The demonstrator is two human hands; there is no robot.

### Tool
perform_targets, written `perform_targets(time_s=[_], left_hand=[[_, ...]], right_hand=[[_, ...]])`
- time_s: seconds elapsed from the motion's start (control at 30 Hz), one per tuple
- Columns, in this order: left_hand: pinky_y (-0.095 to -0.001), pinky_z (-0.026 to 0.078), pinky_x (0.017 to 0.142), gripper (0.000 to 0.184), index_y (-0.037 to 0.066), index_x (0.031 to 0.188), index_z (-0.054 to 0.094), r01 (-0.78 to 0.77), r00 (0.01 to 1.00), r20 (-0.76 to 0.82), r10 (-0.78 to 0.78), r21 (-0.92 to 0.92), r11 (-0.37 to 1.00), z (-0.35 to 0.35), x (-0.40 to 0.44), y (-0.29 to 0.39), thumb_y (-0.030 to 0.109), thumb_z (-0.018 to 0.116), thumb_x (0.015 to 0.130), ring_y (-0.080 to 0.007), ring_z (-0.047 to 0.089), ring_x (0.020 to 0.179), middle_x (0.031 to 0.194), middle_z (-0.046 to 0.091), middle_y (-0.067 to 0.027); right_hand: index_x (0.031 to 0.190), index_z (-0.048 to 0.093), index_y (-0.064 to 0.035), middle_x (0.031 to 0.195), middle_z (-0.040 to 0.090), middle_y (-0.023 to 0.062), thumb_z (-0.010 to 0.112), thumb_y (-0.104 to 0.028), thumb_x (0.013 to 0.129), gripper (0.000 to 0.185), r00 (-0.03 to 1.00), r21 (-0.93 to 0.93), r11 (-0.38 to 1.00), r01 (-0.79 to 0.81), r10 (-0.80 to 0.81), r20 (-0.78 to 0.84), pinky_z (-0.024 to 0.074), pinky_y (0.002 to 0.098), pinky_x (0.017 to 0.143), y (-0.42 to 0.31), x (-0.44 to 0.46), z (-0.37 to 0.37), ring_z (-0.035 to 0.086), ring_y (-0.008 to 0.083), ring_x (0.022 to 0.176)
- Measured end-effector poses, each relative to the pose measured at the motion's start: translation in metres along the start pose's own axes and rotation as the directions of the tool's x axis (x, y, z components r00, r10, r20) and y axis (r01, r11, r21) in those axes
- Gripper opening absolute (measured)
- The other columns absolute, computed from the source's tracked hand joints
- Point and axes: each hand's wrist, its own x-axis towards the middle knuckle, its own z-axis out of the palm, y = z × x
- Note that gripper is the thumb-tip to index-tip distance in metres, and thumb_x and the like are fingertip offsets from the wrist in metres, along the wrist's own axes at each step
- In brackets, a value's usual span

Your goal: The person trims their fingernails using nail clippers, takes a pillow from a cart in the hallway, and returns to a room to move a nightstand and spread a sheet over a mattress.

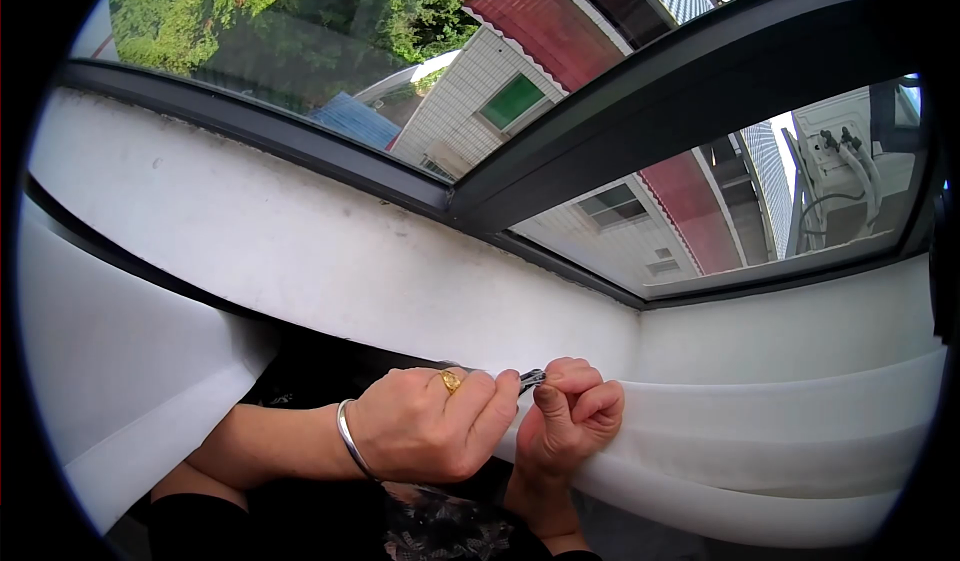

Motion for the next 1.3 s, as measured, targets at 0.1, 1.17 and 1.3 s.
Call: perform_targets(time_s=[0.1, 1.17, 1.3], left_hand=[[-0.0206, 0.036, 0.037, 0.023, -0.006, 0.087, 0.057, 0.004, 1.000, -0.025, -0.004, -0.016, 1.000, 0.002, 0.000, 0.000, 0.013, 0.057, 0.074, -0.0093, 0.047, 0.045, 0.063, 0.053, -0.0040], [-0.0212, 0.038, 0.035, 0.026, -0.009, 0.085, 0.054, -0.027, 0.998, -0.053, 0.020, -0.147, 0.989, -0.001, -0.003, -0.005, 0.008, 0.050, 0.066, -0.0107, 0.047, 0.043, 0.060, 0.046, -0.0058], [-0.0199, 0.035, 0.034, 0.027, -0.010, 0.084, 0.054, -0.029, 1.000, -0.014, 0.028, -0.089, 0.996, -0.006, 0.000, -0.003, 0.010, 0.048, 0.067, -0.0092, 0.045, 0.042, 0.058, 0.045, -0.0053]], right_hand=[[0.064, 0.035, -0.0092, 0.066, 0.057, 0.0088, 0.066, 0.013, 0.062, 0.038, 1.000, -0.008, 1.000, 0.002, -0.002, 0.002, 0.0388, 0.0279, 0.058, -0.001, 0.000, 0.000, 0.047, 0.0160, 0.059], [0.063, 0.034, -0.0080, 0.067, 0.059, 0.0101, 0.067, 0.009, 0.065, 0.038, 0.979, -0.308, 0.941, 0.137, -0.080, 0.189, 0.0400, 0.0266, 0.051, -0.018, 0.003, -0.005, 0.050, 0.0174, 0.057], [0.063, 0.035, -0.0075, 0.068, 0.060, 0.0093, 0.068, 0.009, 0.065, 0.037, 0.953, -0.449, 0.857, 0.253, -0.142, 0.267, 0.0416, 0.0257, 0.052, -0.022, 0.005, -0.007, 0.051, 0.0175, 0.058]])
